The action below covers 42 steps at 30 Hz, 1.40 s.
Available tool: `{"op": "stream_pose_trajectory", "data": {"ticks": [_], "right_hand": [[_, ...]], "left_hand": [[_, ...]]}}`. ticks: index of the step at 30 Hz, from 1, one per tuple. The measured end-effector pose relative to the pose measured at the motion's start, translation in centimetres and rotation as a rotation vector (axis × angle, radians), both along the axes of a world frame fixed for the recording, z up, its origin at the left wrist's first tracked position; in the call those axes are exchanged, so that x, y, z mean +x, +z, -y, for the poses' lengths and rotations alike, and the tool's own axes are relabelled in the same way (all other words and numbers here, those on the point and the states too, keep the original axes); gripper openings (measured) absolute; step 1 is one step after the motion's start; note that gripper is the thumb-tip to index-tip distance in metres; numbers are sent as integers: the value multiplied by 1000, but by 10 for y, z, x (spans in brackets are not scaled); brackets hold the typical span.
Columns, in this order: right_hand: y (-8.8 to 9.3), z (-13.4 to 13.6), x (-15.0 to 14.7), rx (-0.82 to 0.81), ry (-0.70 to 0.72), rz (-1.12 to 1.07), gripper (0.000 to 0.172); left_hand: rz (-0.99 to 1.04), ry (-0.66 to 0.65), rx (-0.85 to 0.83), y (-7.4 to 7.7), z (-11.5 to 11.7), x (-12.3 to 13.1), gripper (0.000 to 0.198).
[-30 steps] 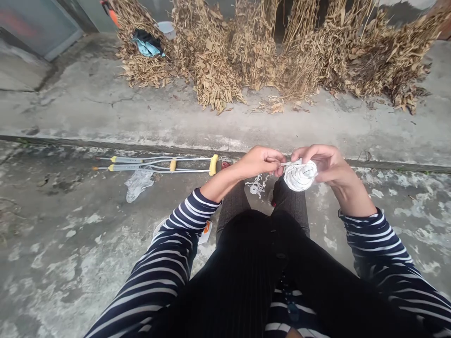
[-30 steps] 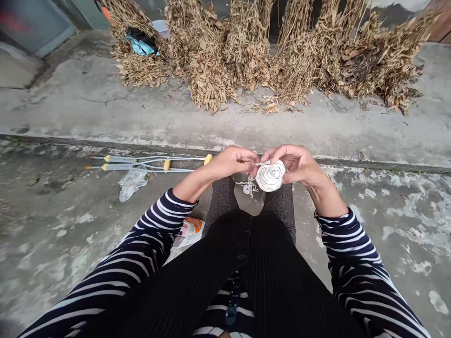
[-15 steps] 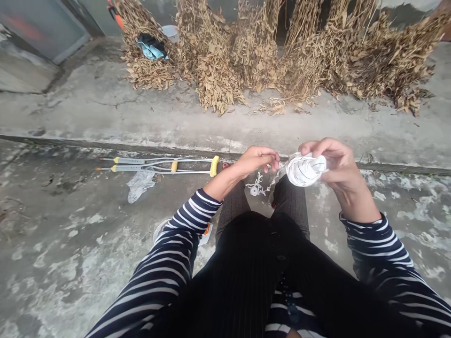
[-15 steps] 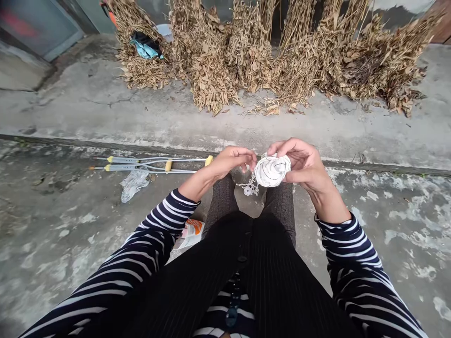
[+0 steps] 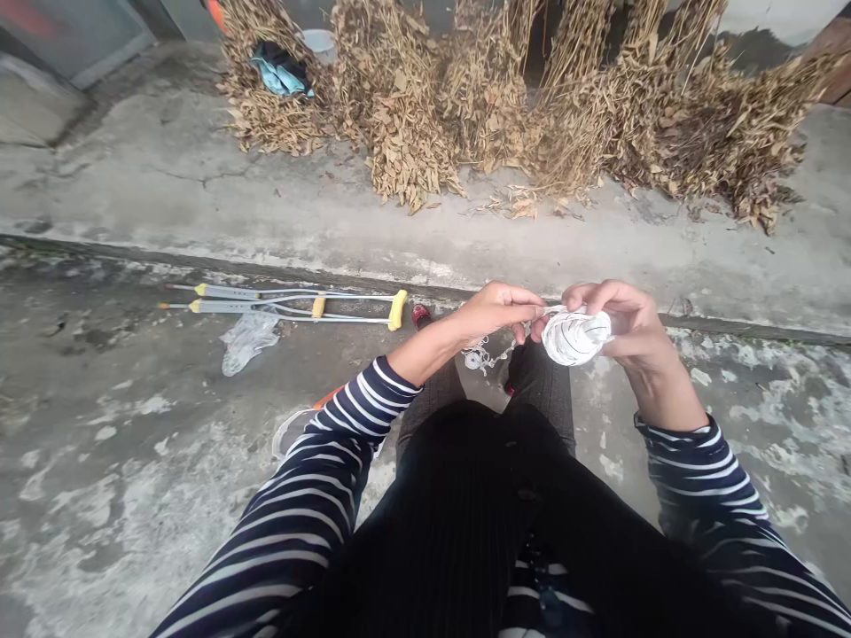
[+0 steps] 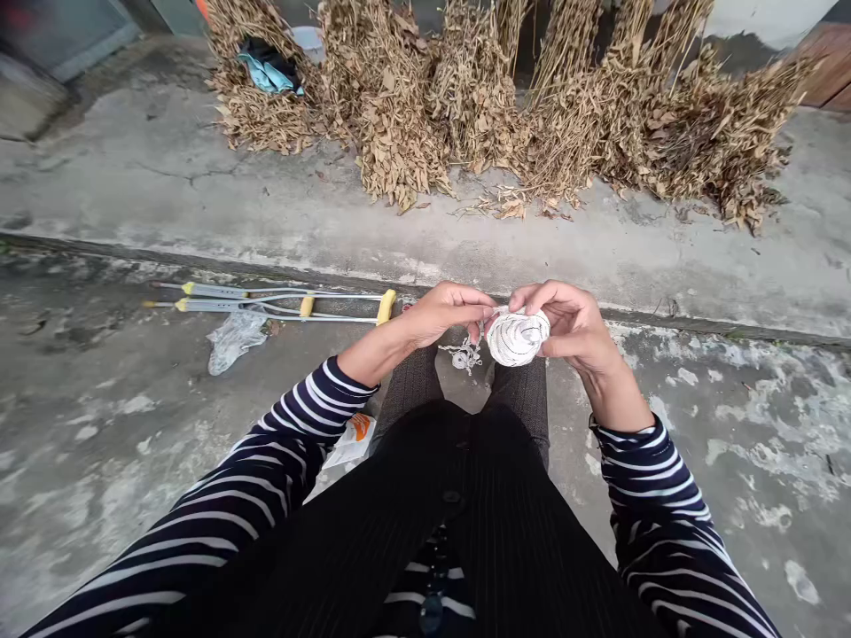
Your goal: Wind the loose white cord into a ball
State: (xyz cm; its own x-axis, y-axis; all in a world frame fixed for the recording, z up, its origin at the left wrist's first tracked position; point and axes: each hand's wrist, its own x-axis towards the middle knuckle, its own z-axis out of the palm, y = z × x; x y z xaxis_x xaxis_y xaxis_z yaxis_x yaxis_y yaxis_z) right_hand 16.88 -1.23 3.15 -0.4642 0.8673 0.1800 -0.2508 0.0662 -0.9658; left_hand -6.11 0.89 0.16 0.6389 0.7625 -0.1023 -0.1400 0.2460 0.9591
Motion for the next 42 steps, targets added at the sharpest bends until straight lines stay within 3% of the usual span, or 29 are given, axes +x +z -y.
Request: {"op": "stream_pose_trajectory", "data": {"ticks": [5,10,19,25,30,36,39,42], "right_hand": [[-7,-1,-9,36,101,-69,35],[-1,2,-18,124,121,-36,35],[11,-2,-29,198,9,9,36],[11,-17,-35,120,-161,221,39],[8,-20,-26,59,-60,385,38],[5,-5,-25,43,87,410,41],[-3,1,-28,70,-13,401,41],[-11,2,-33,114,-216,403,39]], "left_hand": [[-95,-27,-28,3,-2,-3,10],[-168,-74,-106,0,-8,-2,10],[-2,50,-307,-36,-20,10,22],[48,-315,-325,-44,-17,-1,39],[98,-490,-382,-45,3,-9,40],[244,-429,-422,-52,28,5,43],[253,-349,-398,-53,30,9,41],[247,-239,-385,-56,28,12,36]]}}
